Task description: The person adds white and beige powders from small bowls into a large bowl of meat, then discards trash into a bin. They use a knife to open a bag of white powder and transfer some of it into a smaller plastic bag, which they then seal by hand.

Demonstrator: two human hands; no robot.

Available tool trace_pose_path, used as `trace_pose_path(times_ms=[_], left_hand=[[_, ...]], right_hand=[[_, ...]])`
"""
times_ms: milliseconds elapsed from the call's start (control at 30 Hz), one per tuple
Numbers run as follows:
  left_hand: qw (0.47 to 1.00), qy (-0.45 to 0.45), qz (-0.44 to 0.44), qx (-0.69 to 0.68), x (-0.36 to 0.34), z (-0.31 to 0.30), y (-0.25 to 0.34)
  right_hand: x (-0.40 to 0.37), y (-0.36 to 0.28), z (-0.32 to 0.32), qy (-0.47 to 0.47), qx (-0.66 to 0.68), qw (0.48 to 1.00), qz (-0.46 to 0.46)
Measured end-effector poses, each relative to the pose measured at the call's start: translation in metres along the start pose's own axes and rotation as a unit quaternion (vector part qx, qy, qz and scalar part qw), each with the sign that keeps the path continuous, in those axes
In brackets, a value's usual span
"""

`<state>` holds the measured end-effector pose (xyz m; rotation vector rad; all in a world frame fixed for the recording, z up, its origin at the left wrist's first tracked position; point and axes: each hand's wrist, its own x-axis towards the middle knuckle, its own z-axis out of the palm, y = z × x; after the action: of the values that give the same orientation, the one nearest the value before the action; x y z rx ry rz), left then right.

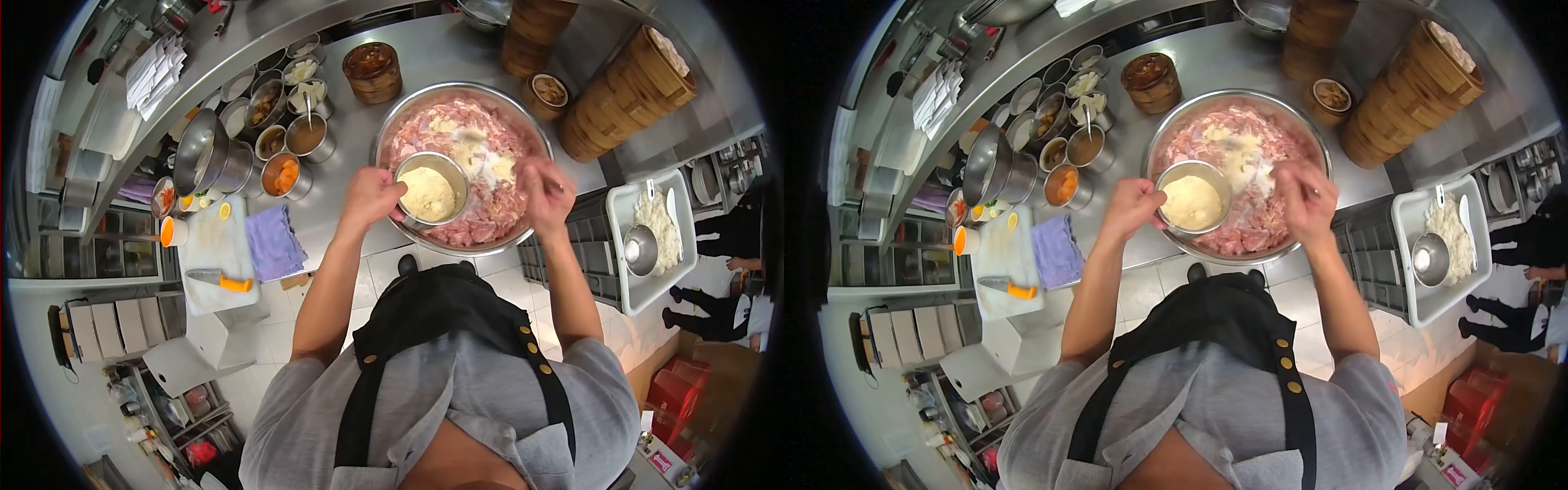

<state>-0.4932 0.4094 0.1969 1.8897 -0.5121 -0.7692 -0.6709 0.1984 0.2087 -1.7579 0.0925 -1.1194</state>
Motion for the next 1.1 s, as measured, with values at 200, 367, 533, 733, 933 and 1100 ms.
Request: trace_pose_path(times_ms=[200, 367, 533, 733, 933, 1100], left_hand=[[0.999, -0.001, 0.008, 0.031, 0.001, 0.008, 0.017], [1.0, 0.001, 0.011, 0.025, 0.001, 0.008, 0.017], [1.0, 0.022, -0.001, -0.007, -0.002, -0.005, -0.001], [0.999, 0.038, -0.001, -0.032, -0.015, -0.019, -0.007], [0.996, 0.051, -0.017, -0.075, -0.023, -0.023, -0.008], [0.995, 0.017, -0.03, -0.097, -0.031, -0.016, -0.021]], right_hand=[[-0.053, 0.021, 0.039, -0.007, 0.109, 0.967, 0.23], [-0.054, 0.02, 0.042, 0.087, 0.195, 0.905, 0.368], [-0.039, 0.011, 0.045, 0.108, 0.23, 0.901, 0.352], [-0.025, 0.006, 0.054, 0.06, 0.265, 0.901, 0.337], [-0.006, 0.003, 0.062, 0.073, 0.297, 0.873, 0.38], [0.013, 0.018, 0.066, -0.024, 0.019, 0.999, 0.044]])
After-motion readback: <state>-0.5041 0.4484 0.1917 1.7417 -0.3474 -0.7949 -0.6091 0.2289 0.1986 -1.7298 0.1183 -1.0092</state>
